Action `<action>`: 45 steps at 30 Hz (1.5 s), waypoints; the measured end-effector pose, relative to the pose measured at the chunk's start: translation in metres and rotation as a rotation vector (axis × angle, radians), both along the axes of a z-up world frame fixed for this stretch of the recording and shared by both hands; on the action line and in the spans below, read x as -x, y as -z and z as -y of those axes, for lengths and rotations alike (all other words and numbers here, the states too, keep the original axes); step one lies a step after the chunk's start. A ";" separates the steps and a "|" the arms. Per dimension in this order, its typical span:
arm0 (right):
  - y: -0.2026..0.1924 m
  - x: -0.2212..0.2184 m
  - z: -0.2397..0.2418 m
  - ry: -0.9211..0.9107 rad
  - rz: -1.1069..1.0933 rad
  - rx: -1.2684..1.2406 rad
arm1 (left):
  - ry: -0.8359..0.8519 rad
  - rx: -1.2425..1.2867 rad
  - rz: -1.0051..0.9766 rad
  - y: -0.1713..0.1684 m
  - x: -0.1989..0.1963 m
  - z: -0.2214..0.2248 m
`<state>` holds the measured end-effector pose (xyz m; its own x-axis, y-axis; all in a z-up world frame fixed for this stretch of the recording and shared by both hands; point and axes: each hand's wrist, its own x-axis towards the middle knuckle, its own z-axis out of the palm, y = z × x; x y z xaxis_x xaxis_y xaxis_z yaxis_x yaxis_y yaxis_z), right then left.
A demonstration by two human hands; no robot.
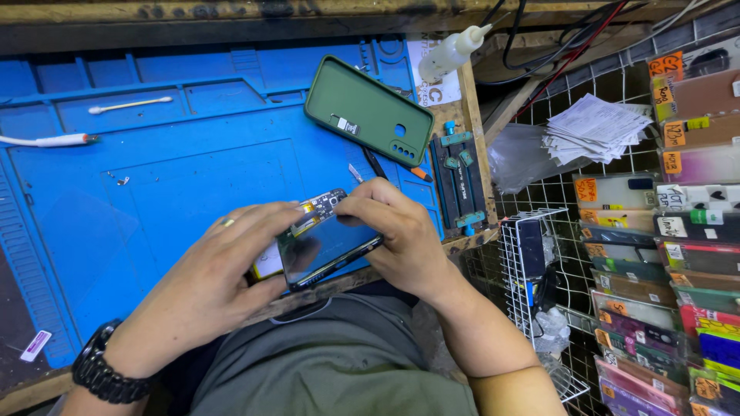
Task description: The person reassembles a smartphone by connecting internal ribbon cables and securing the display assembly to the main body. They use a screwdriver to fasten screws and a brush to clean the workspace mat.
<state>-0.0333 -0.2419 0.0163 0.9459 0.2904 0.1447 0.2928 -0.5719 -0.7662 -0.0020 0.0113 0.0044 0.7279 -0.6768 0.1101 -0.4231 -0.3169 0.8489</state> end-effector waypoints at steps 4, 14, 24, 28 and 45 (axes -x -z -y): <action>0.003 0.001 0.003 0.032 0.037 -0.006 | -0.118 -0.021 -0.012 -0.001 0.004 -0.009; 0.013 0.006 0.005 0.108 0.102 -0.104 | -0.242 -0.047 0.020 -0.002 0.010 -0.016; 0.018 0.015 0.001 0.147 0.286 0.047 | -0.288 0.057 -0.269 0.010 0.030 -0.014; 0.020 0.017 -0.003 0.097 0.371 0.067 | -0.270 0.256 -0.492 0.013 0.037 -0.017; 0.016 0.041 -0.019 -0.024 0.543 0.245 | -0.220 -0.058 -0.018 -0.002 0.061 -0.014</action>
